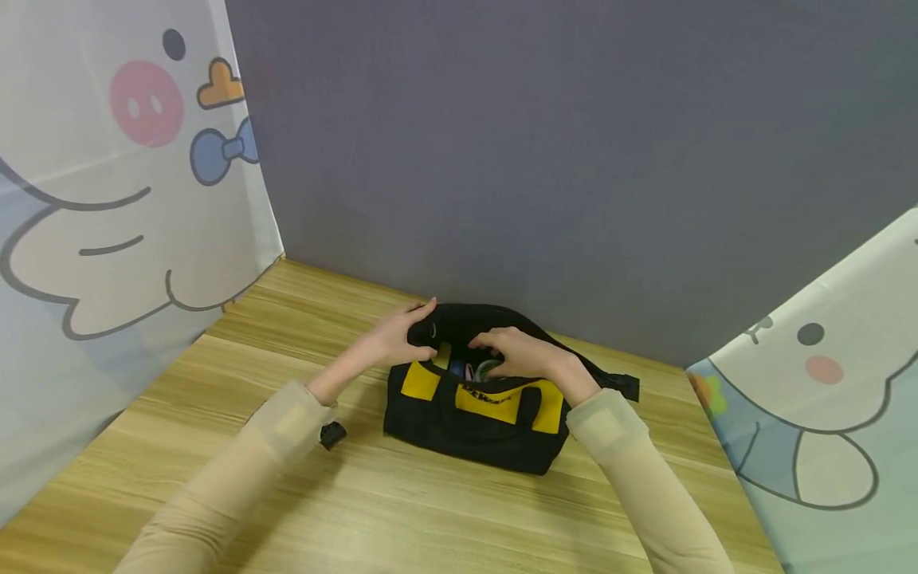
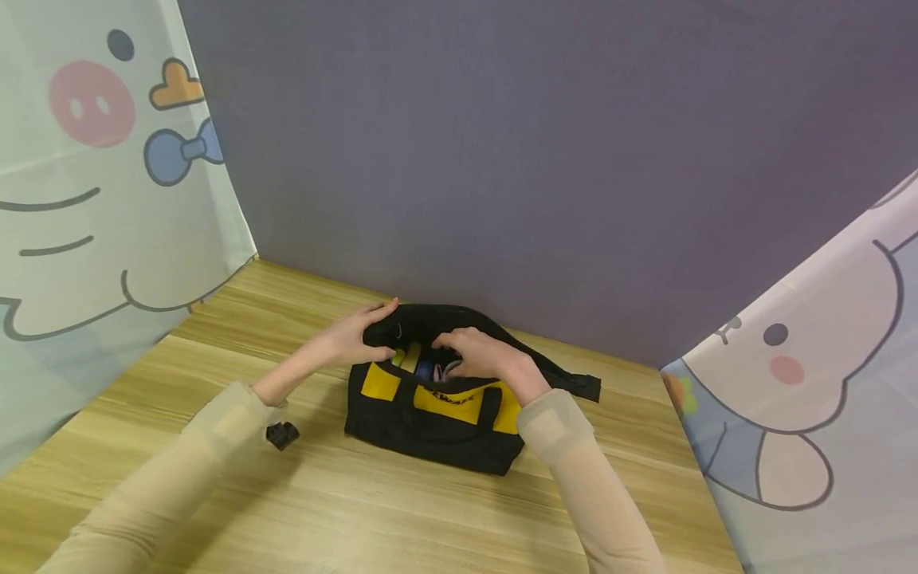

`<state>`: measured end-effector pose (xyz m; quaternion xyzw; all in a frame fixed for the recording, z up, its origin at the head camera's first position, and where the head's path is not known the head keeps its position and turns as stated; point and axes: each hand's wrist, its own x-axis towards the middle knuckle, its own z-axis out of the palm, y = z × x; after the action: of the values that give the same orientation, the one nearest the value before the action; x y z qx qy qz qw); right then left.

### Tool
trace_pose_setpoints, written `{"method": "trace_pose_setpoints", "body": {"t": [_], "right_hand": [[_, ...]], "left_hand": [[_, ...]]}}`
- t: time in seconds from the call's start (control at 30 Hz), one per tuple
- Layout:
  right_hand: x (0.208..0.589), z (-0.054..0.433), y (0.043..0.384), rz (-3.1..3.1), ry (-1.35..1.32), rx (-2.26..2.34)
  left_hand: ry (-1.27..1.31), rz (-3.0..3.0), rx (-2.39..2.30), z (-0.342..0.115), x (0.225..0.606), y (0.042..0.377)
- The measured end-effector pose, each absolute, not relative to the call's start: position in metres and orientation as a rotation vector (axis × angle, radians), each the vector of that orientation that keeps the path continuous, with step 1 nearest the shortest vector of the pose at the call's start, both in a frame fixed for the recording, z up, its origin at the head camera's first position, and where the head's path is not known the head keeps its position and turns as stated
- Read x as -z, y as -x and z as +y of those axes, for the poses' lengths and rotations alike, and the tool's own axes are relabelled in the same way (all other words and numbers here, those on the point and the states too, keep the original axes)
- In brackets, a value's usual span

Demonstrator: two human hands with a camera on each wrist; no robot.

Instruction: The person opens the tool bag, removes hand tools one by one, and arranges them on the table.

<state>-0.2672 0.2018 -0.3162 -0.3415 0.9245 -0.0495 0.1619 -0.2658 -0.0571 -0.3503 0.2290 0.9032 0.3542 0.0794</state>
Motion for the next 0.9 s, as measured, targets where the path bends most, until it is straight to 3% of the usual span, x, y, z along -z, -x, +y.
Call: {"method": "trace_pose_setpoints", "body": {"t": [0.9], "right_hand": [[0.36,0.181,0.293,2.559,0.482,-0.176]], "left_hand": [[-0.649,2.675,-1.034,-0.039,0.368,0.253]]}}
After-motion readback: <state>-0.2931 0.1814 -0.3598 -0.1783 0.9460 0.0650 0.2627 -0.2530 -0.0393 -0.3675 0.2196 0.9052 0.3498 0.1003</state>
